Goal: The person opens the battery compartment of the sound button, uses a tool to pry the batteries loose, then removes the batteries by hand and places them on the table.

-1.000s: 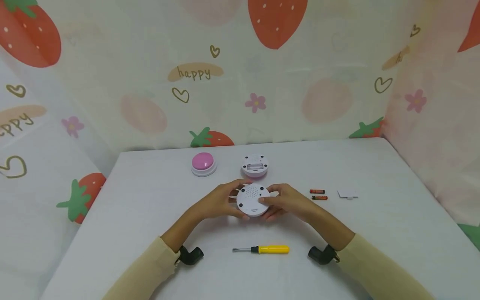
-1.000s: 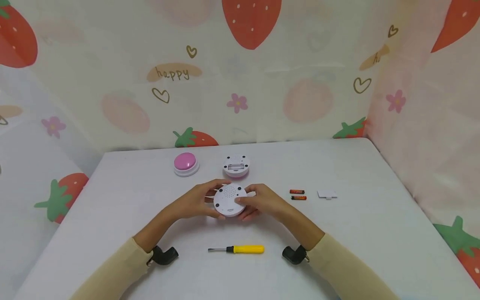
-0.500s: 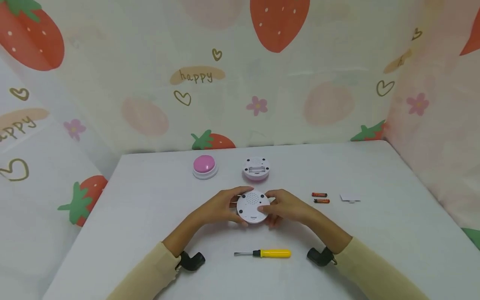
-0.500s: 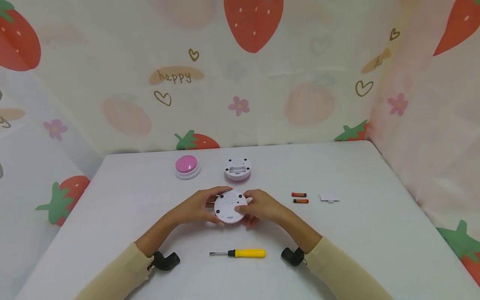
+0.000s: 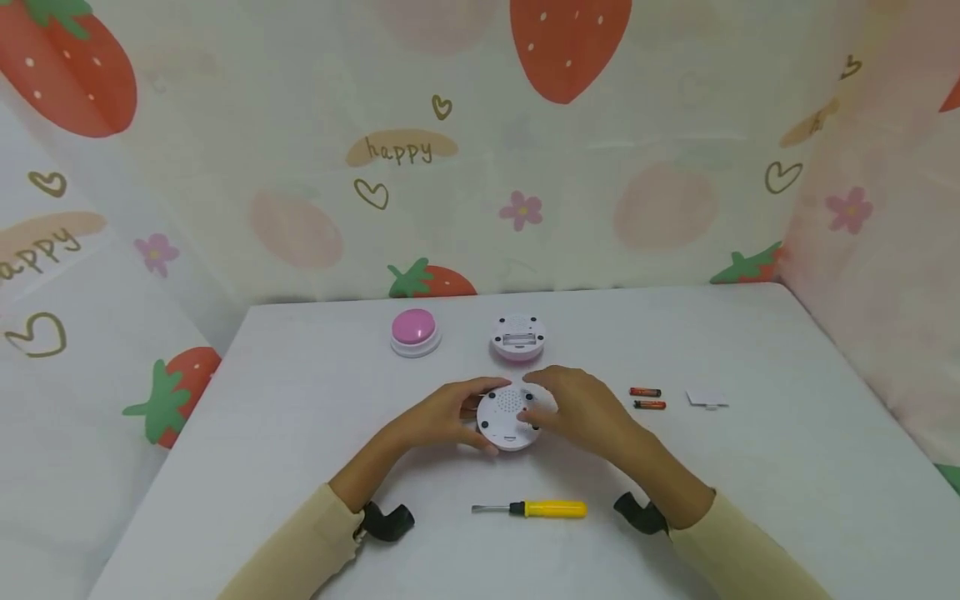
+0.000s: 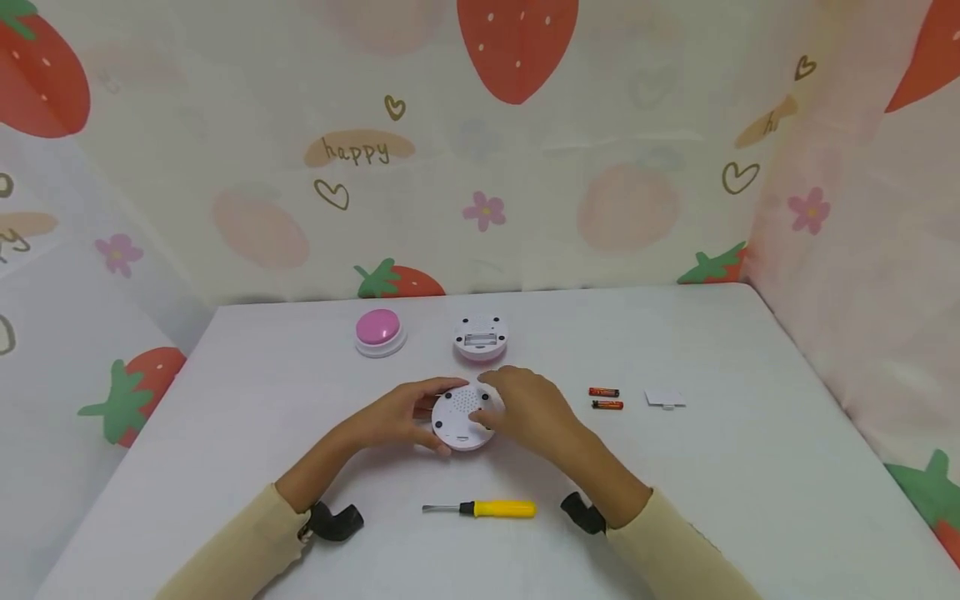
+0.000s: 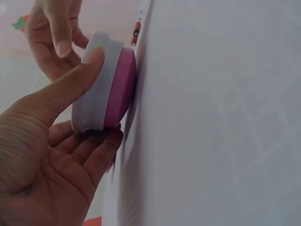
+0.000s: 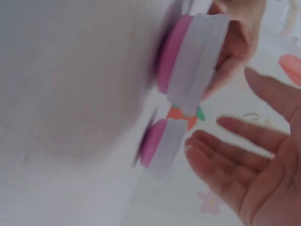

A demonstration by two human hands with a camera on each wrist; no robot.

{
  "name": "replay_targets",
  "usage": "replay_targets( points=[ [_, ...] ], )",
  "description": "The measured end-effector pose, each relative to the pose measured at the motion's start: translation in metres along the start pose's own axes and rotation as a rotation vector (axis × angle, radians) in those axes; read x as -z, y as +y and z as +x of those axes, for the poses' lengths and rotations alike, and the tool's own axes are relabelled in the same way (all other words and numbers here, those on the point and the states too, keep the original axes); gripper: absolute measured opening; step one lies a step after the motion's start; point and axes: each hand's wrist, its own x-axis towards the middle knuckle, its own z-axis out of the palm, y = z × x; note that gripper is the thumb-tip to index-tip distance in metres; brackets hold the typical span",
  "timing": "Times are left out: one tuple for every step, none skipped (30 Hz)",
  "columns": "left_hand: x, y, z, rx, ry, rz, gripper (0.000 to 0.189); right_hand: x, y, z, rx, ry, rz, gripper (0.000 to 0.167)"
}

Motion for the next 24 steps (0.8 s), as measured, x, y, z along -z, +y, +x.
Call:
replay_targets(
  points=[
    [0.0, 0.0, 0.0, 0.001, -0.002, -0.005, 0.092, 0.001, -0.003, -0.001, 0.027, -0.001, -0.008, 0.057],
    [0.0, 0.0, 0.0, 0.002, -0.003, -0.011, 0.092, 0.001, -0.005, -0.002, 0.047, -0.008, -0.013, 0.058],
    [0.0, 0.0, -0.001, 0.0, -0.003, -0.016, 0.091, 0.0, -0.007, -0.002, 0.061, -0.019, -0.022, 0.059],
    [0.0, -0.001, -0.001, 0.004, -0.004, -0.021, 0.091, -0.001, -0.009, -0.002, 0.07, -0.031, -0.029, 0.059],
    [0.0, -0.001, -0.001, 0.006, -0.004, -0.024, 0.091, -0.002, -0.01, -0.002, 0.081, -0.043, -0.044, 0.059],
    [0.0, -0.001, -0.001, 0.008, -0.004, -0.027, 0.091, -0.004, -0.01, -0.002, 0.083, -0.054, -0.062, 0.059],
    [-0.001, 0.0, 0.0, 0.009, -0.004, -0.033, 0.091, -0.005, -0.01, -0.002, 0.089, -0.062, -0.079, 0.059],
    [-0.001, 0.0, 0.0, 0.01, -0.003, -0.041, 0.091, -0.006, -0.011, -0.002, 0.097, -0.068, -0.096, 0.058],
    [-0.002, 0.0, 0.0, 0.012, -0.002, -0.048, 0.09, -0.008, -0.011, -0.001, 0.105, -0.072, -0.115, 0.058],
    [-0.002, 0.0, 0.0, 0.016, -0.001, -0.056, 0.09, -0.009, -0.011, -0.001, 0.117, -0.073, -0.136, 0.058],
    [-0.002, 0.001, 0.0, 0.017, -0.001, -0.062, 0.09, -0.009, -0.011, -0.001, 0.127, -0.07, -0.155, 0.058],
    [-0.003, 0.001, 0.0, 0.019, -0.002, -0.068, 0.09, -0.01, -0.011, -0.001, 0.134, -0.065, -0.172, 0.057],
    [-0.003, 0.001, 0.0, 0.02, -0.004, -0.073, 0.09, -0.009, -0.012, -0.002, 0.144, -0.059, -0.183, 0.056],
    [-0.003, 0.001, 0.0, 0.02, -0.006, -0.08, 0.09, -0.009, -0.012, -0.002, 0.152, -0.054, -0.196, 0.054],
    [-0.003, 0.001, 0.0, 0.02, -0.009, -0.086, 0.09, -0.009, -0.013, -0.002, 0.159, -0.05, -0.207, 0.052],
    [-0.004, 0.001, 0.0, 0.017, -0.013, -0.092, 0.091, -0.009, -0.014, -0.002, 0.161, -0.048, -0.221, 0.05],
    [-0.004, 0.0, 0.0, 0.014, -0.016, -0.094, 0.091, -0.009, -0.015, -0.002, 0.162, -0.048, -0.227, 0.048],
    [-0.004, 0.0, 0.001, 0.01, -0.018, -0.095, 0.091, -0.009, -0.016, -0.002, 0.163, -0.05, -0.234, 0.045],
    [-0.004, -0.001, 0.001, 0.004, -0.019, -0.093, 0.091, -0.009, -0.017, -0.002, 0.165, -0.054, -0.24, 0.043],
    [-0.004, -0.002, 0.001, 0.0, -0.018, -0.089, 0.091, -0.01, -0.018, -0.002, 0.168, -0.056, -0.256, 0.042],
    [-0.005, -0.002, 0.001, -0.003, -0.014, -0.078, 0.091, -0.011, -0.018, -0.003, 0.176, -0.06, -0.277, 0.04],
    [-0.005, -0.003, 0.001, -0.005, -0.01, -0.067, 0.091, -0.011, -0.019, -0.003, 0.192, -0.066, -0.306, 0.037],
    [-0.005, -0.003, 0.0, -0.006, -0.003, -0.063, 0.09, -0.012, -0.019, -0.003, 0.22, -0.074, -0.338, 0.033],
    [-0.006, -0.004, 0.0, -0.003, 0.004, -0.061, 0.09, -0.013, -0.019, -0.003, 0.257, -0.081, -0.378, 0.03]
  ],
)
